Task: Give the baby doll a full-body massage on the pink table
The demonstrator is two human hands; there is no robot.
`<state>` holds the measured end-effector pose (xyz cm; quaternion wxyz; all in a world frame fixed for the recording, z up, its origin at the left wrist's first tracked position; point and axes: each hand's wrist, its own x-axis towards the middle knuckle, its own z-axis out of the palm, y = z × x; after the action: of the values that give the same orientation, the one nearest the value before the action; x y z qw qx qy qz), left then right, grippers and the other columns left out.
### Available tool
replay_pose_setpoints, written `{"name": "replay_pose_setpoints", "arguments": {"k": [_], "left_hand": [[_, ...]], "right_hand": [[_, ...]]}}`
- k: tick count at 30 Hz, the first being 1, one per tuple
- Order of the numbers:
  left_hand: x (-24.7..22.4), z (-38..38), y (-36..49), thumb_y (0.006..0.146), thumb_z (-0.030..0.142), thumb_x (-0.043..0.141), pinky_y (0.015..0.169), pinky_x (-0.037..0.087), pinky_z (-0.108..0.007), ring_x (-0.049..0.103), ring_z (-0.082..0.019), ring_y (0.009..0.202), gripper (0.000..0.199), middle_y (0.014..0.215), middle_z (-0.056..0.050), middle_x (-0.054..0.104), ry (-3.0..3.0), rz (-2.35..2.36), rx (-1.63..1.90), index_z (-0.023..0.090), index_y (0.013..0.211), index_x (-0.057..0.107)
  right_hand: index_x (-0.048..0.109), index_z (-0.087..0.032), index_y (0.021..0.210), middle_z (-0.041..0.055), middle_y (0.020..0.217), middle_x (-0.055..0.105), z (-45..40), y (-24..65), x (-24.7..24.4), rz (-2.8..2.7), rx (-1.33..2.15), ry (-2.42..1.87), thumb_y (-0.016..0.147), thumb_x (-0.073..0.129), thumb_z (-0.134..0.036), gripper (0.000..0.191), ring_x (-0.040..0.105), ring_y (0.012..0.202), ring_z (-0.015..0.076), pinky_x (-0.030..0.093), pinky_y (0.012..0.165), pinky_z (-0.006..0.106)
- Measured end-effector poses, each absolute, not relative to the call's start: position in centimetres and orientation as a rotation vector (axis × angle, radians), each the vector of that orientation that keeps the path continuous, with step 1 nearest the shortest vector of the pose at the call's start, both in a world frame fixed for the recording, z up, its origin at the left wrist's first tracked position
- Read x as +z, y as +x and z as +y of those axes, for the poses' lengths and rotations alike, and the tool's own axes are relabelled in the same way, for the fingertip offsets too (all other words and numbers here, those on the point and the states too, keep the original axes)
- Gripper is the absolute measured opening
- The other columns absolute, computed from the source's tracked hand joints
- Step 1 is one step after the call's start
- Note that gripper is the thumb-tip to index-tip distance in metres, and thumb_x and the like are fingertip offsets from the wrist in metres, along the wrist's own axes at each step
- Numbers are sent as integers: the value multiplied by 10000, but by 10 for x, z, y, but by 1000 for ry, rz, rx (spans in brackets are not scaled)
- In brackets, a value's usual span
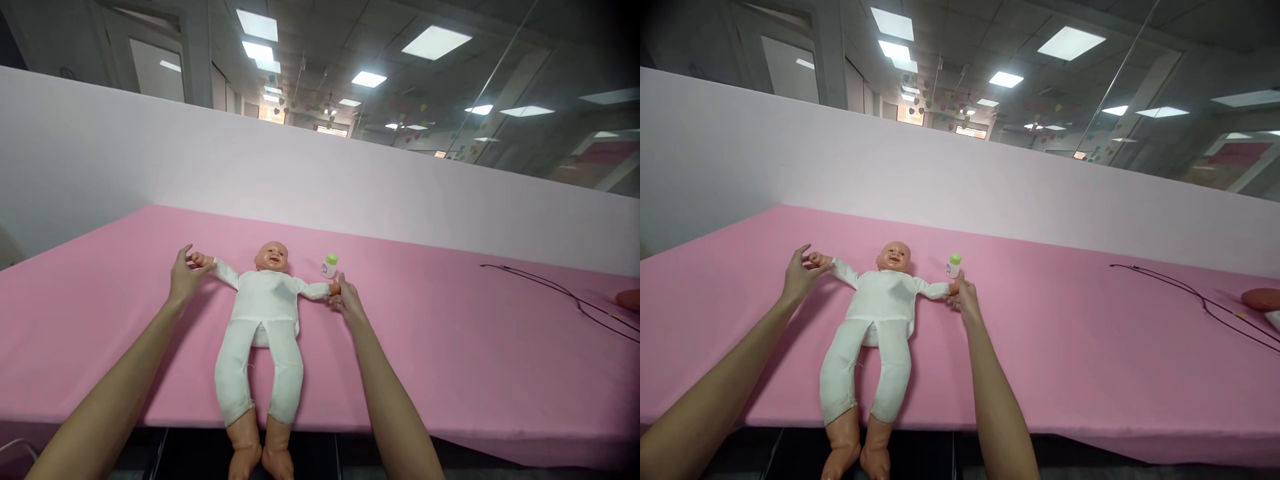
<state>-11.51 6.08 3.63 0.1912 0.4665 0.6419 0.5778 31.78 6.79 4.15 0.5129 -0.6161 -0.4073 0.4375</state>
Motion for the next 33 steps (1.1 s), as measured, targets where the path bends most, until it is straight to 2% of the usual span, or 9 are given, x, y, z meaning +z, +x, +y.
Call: {"name": "replay_pose_setpoints", "arguments": {"k": [6, 8, 12, 16, 20, 24, 27, 30, 33], "left_hand": [[30, 61, -78, 753, 442, 826, 970, 573, -410, 725, -282, 1044, 392, 1054, -104, 754, 1081, 1427, 1740, 169, 1015, 724], [33, 56, -71, 774, 437, 819, 1022, 553, -431, 713, -297, 1118, 374, 1132, -106, 767, 1173, 1372, 1760, 176, 1031, 742], [41, 44, -58, 861, 404, 748, 1019, 552, -449, 704, -295, 1136, 312, 1202, -88, 771, 1631, 1248, 1652, 215, 1108, 769], [42, 41, -54, 905, 372, 715, 1071, 504, -457, 664, -289, 1177, 248, 1226, -76, 771, 2275, 1062, 1278, 271, 1107, 816], [42, 40, -54, 916, 391, 678, 1066, 498, -472, 645, -304, 1188, 255, 1225, -88, 772, 2415, 1072, 1114, 287, 1092, 832], [41, 37, -47, 913, 466, 694, 1086, 498, -433, 644, -297, 1210, 350, 1279, -78, 757, 2152, 1244, 1318, 262, 1181, 792], [32, 41, -45, 921, 510, 664, 982, 548, -369, 680, -271, 1125, 404, 1225, -86, 761, 1654, 1435, 1624, 205, 1174, 746], [19, 53, -54, 888, 558, 654, 812, 572, -336, 708, -246, 949, 395, 1002, -92, 745, 1136, 1525, 1754, 173, 966, 700], [12, 64, -65, 781, 567, 736, 715, 560, -341, 697, -240, 826, 406, 886, -74, 706, 905, 1506, 1757, 176, 864, 662]], "right_hand": [[718, -179, 1022, 54, 764, 710, 76, 299, 28, -922, 1024, -1278, 858, 742, -631, 482, 677, 687, 203, 557, 579, 291], [730, -178, 1159, 48, 840, 739, 74, 292, 30, -1052, 974, -1250, 796, 795, -590, 553, 658, 698, 194, 558, 621, 296], [656, -215, 1402, 111, 1318, 731, 59, 276, 41, -1440, 781, -1122, 846, 742, -518, 639, 694, 991, 253, 588, 835, 367], [748, -258, 1262, 83, 1374, 711, 40, 262, 48, -1991, 595, -990, 969, 633, -342, 326, 636, 1232, 281, 506, 1079, 458], [779, -291, 1214, 68, 1393, 697, 32, 255, 47, -2249, 488, -943, 1013, 554, -270, 303, 579, 1313, 278, 443, 1149, 493], [743, -277, 1270, 70, 1341, 716, 37, 253, 44, -2010, 575, -1011, 978, 607, -337, 328, 618, 1232, 275, 494, 1078, 450], [688, -215, 1311, 88, 1175, 751, 51, 260, 37, -1538, 698, -1146, 903, 680, -488, 492, 671, 1000, 256, 566, 851, 368], [709, -196, 1053, 25, 780, 684, 66, 275, 26, -1064, 861, -1250, 798, 770, -577, 463, 590, 674, 188, 479, 577, 286], [642, -220, 802, -50, 574, 507, 74, 288, 19, -788, 1061, -1258, 733, 851, -528, 378, 450, 527, 126, 386, 489, 250]]}}
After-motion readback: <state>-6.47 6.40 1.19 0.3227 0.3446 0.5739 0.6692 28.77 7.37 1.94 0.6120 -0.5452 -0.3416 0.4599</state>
